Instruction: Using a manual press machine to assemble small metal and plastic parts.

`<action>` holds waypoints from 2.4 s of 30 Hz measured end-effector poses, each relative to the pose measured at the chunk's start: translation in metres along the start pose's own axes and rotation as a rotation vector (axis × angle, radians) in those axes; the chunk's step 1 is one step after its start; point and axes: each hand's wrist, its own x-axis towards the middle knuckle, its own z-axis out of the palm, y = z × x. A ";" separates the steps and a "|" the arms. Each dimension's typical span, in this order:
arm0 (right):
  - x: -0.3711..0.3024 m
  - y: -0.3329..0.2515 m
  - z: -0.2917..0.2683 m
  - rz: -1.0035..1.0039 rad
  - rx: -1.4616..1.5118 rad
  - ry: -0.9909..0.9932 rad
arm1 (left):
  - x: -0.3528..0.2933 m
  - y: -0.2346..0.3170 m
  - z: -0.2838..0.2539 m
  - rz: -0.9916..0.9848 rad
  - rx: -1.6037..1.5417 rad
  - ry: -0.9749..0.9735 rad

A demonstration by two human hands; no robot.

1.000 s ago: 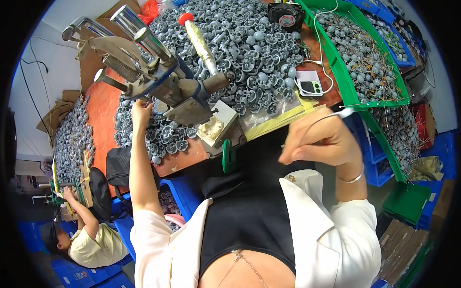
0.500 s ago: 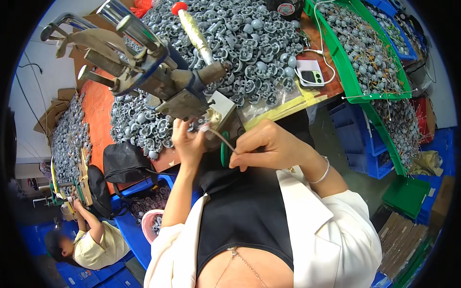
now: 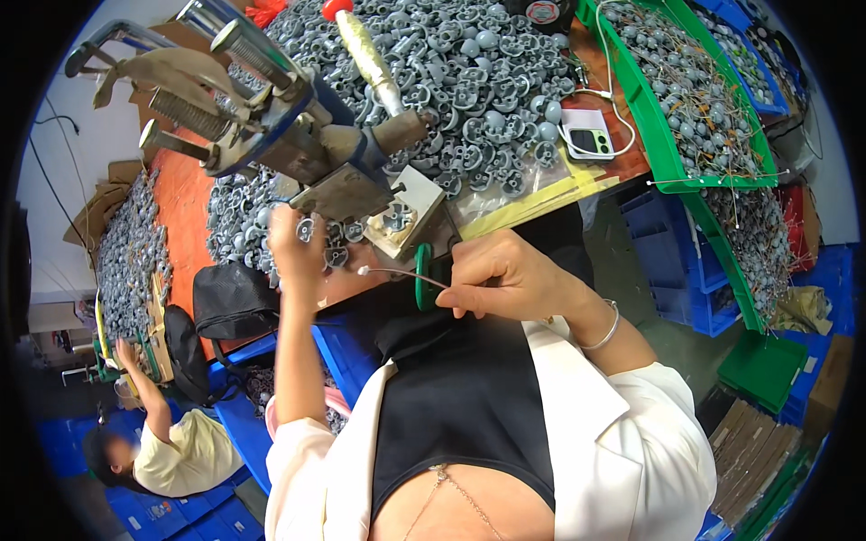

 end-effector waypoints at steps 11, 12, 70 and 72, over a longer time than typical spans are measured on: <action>-0.006 -0.010 0.010 0.296 0.087 0.149 | 0.071 -0.195 -0.027 -0.208 0.547 -0.153; -0.007 -0.008 0.009 0.314 0.071 0.149 | 0.070 -0.193 -0.029 -0.178 0.558 -0.121; 0.033 0.060 0.035 0.333 0.041 0.217 | -0.046 0.090 -0.018 0.004 0.046 0.095; 0.033 0.058 0.039 0.375 0.148 0.190 | -0.053 0.092 -0.004 -0.091 -0.286 -0.047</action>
